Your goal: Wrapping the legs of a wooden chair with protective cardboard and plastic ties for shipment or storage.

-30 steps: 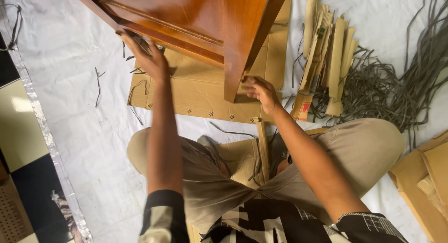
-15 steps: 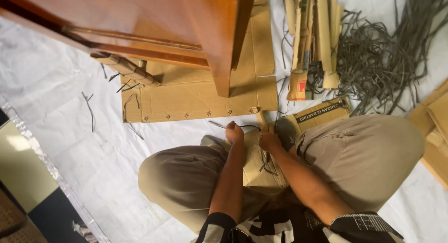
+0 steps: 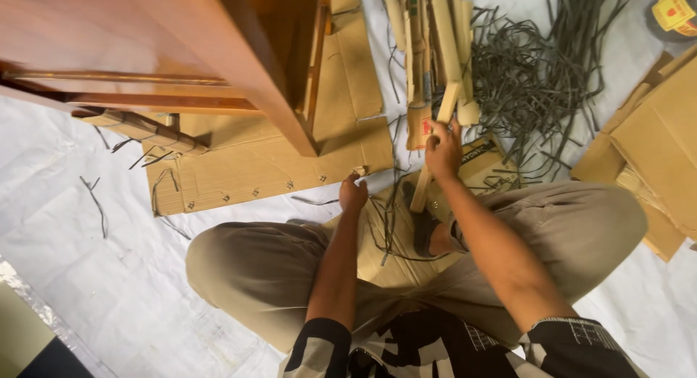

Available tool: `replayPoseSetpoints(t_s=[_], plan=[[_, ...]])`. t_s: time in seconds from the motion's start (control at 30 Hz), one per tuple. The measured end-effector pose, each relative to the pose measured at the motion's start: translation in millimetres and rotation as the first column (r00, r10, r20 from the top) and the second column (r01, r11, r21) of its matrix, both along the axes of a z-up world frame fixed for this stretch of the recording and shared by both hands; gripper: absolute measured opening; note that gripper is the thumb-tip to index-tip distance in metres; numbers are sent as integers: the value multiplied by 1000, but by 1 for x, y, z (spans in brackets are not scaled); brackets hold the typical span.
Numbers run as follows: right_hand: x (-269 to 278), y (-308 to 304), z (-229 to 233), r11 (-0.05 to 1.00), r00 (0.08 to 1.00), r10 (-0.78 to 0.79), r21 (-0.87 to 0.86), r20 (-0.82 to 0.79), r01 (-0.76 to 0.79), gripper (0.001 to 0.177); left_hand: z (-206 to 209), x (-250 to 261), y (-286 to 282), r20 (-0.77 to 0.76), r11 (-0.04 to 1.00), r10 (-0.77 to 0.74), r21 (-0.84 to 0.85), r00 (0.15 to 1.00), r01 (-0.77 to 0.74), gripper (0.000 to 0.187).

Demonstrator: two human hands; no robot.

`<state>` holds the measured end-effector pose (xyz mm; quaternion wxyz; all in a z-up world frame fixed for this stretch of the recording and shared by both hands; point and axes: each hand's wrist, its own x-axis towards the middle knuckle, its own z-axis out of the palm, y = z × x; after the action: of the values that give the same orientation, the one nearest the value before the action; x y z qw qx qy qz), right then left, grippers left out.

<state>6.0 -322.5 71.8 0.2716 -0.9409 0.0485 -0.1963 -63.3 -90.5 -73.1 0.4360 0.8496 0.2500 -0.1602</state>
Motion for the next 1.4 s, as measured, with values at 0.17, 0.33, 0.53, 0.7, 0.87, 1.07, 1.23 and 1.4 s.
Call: replayPoseSetpoints(t_s=[0.17,0.33,0.53,0.7,0.87,1.07,1.23,1.4], plan=[[33,-71,13,996,999,33,-82,14,-31,44,-4,-14,11,-15,994,-95,56,995,96,34],[8,-94,-45,994,972,-90,-75,-217,76,41,16,-43,-5,18,936,-330,136,944,324,31],[-14,-55,-102,997,911,-56,-75,-409,27,34,12,-56,-48,-22,634,-754,239,657,735,34],[10,-45,-146,996,774,73,6,-630,-89,46,27,-63,-42,-180,555,-799,146,574,819,37],[29,-42,-167,997,708,80,66,-702,-48,47,53,-57,-9,-2,745,-660,123,751,656,29],[33,-7,-90,995,874,-99,-75,-476,72,19,77,-56,0,322,941,-336,93,885,324,23],[35,24,-25,971,972,-221,76,-78,227,4,118,-48,-5,561,978,-176,9,809,207,25],[-4,46,23,811,924,-377,460,-61,362,17,138,-28,-17,661,988,-105,-18,743,156,34]])
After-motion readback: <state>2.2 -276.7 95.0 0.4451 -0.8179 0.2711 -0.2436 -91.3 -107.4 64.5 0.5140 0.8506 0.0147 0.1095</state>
